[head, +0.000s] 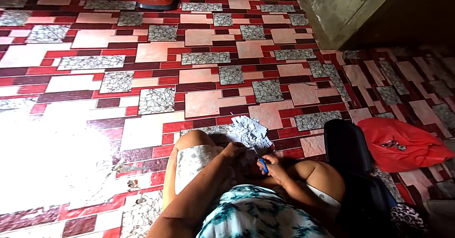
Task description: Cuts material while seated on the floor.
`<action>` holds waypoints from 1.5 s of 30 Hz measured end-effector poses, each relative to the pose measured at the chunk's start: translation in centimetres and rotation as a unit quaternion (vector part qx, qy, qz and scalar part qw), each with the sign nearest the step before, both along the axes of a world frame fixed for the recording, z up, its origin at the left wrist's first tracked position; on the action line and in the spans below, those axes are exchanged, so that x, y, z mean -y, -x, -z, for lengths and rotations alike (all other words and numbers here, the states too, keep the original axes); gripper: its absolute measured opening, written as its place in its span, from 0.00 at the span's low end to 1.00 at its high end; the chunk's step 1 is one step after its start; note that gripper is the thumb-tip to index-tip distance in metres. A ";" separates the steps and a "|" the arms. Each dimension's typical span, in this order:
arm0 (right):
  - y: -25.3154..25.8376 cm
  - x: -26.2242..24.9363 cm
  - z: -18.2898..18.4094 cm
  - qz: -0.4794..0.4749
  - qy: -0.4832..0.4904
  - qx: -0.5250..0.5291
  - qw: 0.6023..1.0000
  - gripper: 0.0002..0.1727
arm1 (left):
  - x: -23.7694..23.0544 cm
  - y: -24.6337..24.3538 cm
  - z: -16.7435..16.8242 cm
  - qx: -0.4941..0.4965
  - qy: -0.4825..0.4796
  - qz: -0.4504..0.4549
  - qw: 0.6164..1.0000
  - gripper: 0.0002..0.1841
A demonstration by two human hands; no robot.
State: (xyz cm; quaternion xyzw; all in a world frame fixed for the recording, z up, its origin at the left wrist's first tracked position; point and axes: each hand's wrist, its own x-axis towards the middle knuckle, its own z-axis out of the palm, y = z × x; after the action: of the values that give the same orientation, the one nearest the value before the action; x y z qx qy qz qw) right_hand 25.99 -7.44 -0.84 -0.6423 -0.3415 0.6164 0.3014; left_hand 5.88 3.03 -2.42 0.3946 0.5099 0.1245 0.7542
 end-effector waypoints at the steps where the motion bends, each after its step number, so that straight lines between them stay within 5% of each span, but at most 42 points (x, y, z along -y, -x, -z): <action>1: 0.0 0.0 -0.1 0.003 0.001 0.003 1.000 0.11 | 0.0 0.0 0.0 0.001 -0.001 -0.001 1.000 0.06; 8: -0.3 -0.1 0.2 0.013 0.057 -0.052 0.997 0.13 | -0.1 -0.1 0.1 -0.006 0.002 -0.004 1.000 0.06; 22: -0.2 -0.1 0.0 0.000 -0.004 -0.008 1.000 0.10 | -0.1 -0.2 0.1 -0.024 -0.010 0.021 0.999 0.08; 45: -0.3 -0.1 0.2 -0.002 0.037 -0.024 0.999 0.12 | -0.1 -0.4 0.0 -0.010 0.008 0.006 1.000 0.06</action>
State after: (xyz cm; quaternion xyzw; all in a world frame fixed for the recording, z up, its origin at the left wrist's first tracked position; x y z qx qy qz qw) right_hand 26.26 -7.30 -1.01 -0.6374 -0.3128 0.6441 0.2846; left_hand 6.25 3.15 -2.37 0.3933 0.5156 0.1119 0.7529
